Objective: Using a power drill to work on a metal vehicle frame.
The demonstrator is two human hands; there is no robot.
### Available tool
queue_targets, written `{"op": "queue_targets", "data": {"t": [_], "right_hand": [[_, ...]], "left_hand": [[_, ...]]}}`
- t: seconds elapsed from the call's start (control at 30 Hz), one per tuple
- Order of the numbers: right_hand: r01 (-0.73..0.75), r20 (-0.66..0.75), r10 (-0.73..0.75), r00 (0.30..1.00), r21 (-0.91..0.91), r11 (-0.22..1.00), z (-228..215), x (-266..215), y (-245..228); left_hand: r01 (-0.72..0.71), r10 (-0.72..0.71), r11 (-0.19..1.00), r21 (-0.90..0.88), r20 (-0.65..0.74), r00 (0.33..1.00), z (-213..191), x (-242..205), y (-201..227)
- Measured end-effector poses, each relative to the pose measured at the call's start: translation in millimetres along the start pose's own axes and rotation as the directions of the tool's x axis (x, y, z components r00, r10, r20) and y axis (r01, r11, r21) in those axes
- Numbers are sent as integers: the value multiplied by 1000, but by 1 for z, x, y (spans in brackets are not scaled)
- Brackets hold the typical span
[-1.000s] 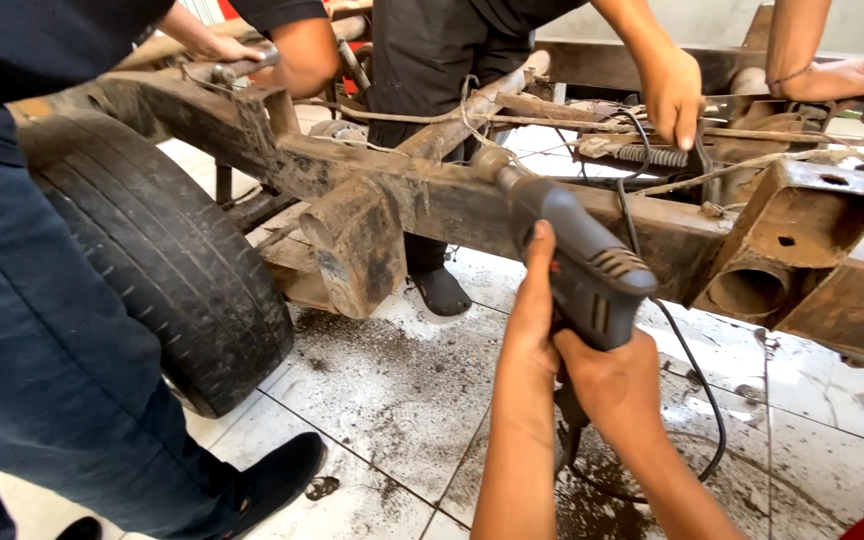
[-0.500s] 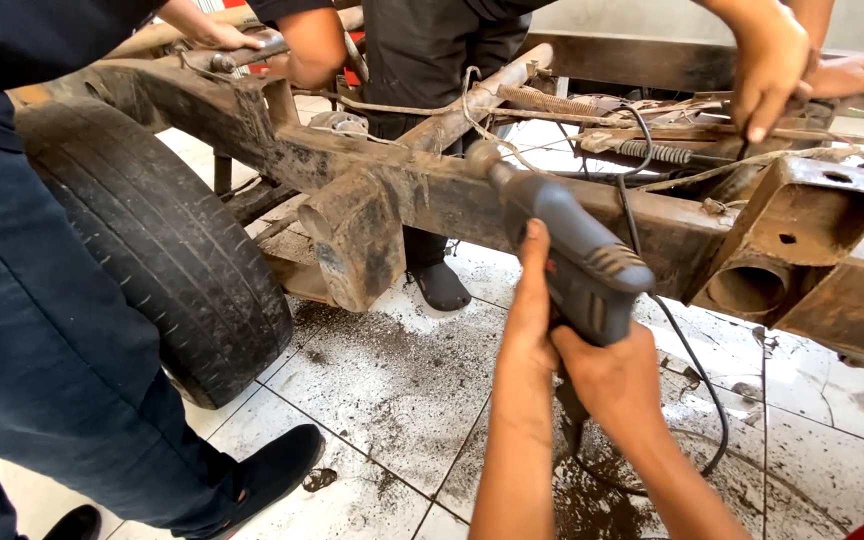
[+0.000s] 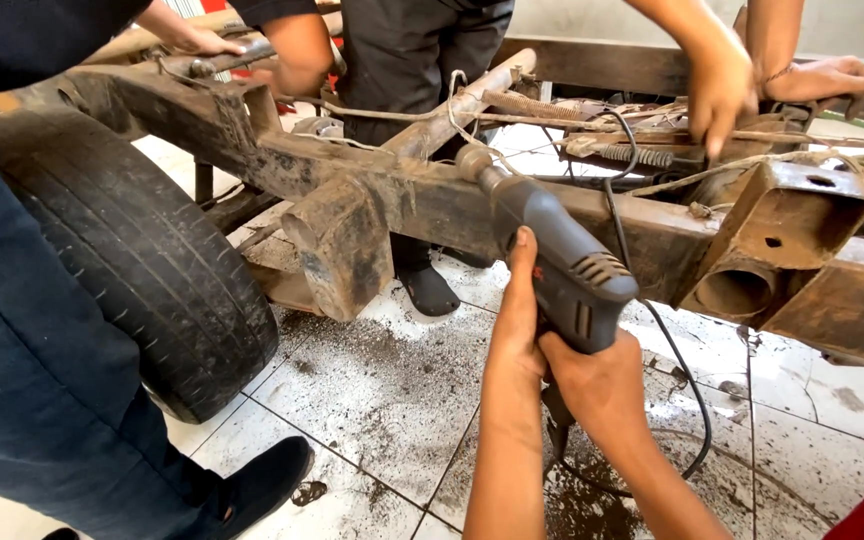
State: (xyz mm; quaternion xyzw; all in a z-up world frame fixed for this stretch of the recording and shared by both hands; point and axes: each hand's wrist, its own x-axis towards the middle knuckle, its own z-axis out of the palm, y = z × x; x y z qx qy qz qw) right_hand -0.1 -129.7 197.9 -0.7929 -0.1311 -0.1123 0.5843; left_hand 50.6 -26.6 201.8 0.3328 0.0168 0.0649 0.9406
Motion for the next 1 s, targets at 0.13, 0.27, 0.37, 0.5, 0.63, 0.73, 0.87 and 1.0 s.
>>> {"op": "queue_targets", "data": {"t": [0.13, 0.27, 0.37, 0.5, 0.63, 0.73, 0.87, 1.0], "right_hand": [[-39, -37, 38, 999, -22, 999, -10, -8, 4], [-82, -60, 78, 995, -70, 994, -19, -12, 4], [-106, -86, 98, 991, -91, 990, -25, -14, 10], [-111, -117, 102, 988, -75, 991, -31, -20, 16], [-160, -122, 152, 981, -64, 985, -40, -23, 19], [-159, -124, 148, 981, -86, 984, -44, -24, 17], [-129, -122, 118, 985, -83, 988, -42, -22, 16], [-98, -84, 91, 992, -77, 992, -27, -9, 8]], "left_hand": [[31, -30, 999, 39, -14, 999, 9, -9, -8], [28, -30, 999, 39, 39, 999, 14, -13, -15], [47, -49, 995, 84, 24, 998, 17, -17, -22], [52, -56, 997, 58, 75, 996, 21, -20, -32], [64, -69, 995, 82, 48, 996, 28, -26, -36], [66, -70, 994, 89, 42, 997, 30, -27, -39], [19, -23, 996, 84, 55, 998, 31, -28, -36], [61, -61, 990, 128, -4, 998, 17, -14, -19]]}}
